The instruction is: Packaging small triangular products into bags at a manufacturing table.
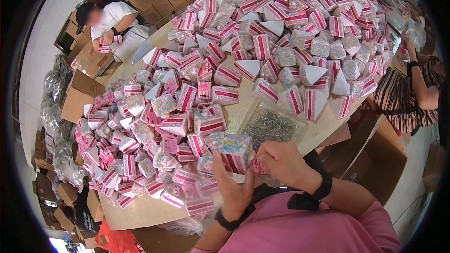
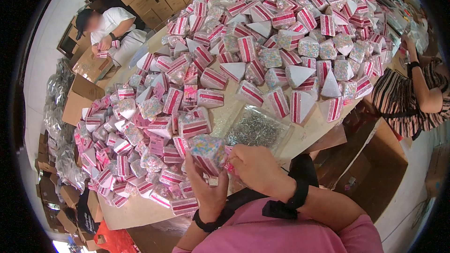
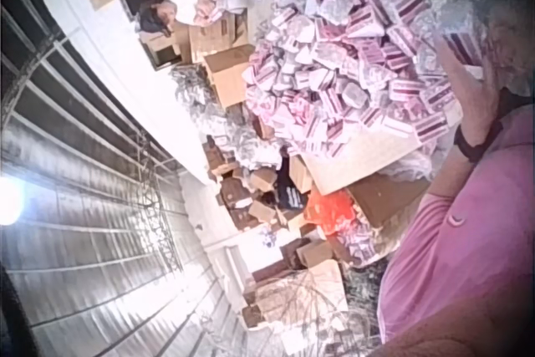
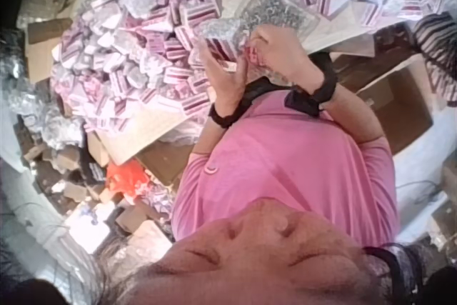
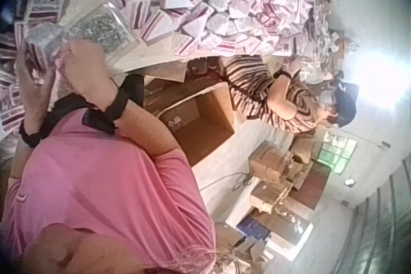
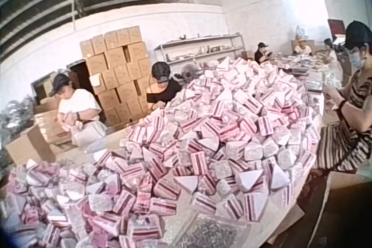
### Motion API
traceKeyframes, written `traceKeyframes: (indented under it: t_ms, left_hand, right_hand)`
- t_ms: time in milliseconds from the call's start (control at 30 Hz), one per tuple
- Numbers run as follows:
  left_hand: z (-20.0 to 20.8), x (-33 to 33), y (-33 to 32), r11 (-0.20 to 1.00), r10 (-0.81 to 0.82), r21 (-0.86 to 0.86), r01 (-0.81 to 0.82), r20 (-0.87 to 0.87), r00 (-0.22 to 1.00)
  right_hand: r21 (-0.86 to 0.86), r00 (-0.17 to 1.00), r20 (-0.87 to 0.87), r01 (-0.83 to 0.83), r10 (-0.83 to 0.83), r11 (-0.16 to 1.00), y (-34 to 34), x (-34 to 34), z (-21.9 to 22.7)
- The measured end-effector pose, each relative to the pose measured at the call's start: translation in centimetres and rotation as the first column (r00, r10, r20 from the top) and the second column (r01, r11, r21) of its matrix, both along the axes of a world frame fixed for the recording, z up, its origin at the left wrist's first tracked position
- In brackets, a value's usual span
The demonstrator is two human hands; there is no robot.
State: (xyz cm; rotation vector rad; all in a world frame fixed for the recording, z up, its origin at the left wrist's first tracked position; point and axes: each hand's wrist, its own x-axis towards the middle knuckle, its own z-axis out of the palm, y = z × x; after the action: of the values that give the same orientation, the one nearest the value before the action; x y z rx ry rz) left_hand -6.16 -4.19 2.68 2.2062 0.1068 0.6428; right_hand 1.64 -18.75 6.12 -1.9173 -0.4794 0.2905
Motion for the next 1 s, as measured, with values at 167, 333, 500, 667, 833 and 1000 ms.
traceKeyframes:
  t_ms: [167,333,500,667,833,1000]
  left_hand:
    - [-0.1,0.1,-0.1,0.972,-0.022,-0.236,0.017,-0.019,1.000]
    - [0.9,0.4,-0.6,0.865,-0.057,-0.500,0.031,-0.036,0.998]
    - [0.7,0.2,-0.9,0.914,-0.035,-0.404,0.040,0.021,0.999]
    - [-0.6,-0.3,-0.1,0.993,0.020,-0.115,-0.015,0.039,0.999]
    - [-0.1,0.1,-0.6,0.905,-0.002,-0.424,0.029,0.063,0.998]
    - [0.3,0.5,-0.8,0.672,-0.089,-0.739,0.058,-0.002,0.996]
  right_hand:
    - [0.027,1.000,-0.025,0.000,0.001,1.000,0.1,-0.1,0.3]
    - [0.062,0.998,0.060,0.014,-0.018,0.998,0.1,-0.2,0.3]
    - [0.112,0.972,-0.234,0.015,0.012,0.994,-0.1,-0.1,1.2]
    - [0.166,0.876,-0.478,0.012,0.069,0.986,-0.1,-0.3,1.6]
    - [-0.117,0.926,0.368,-0.048,0.088,0.992,0.2,-0.7,-0.5]
    - [-0.200,0.917,0.355,-0.116,0.183,0.973,-0.1,-0.5,-0.2]
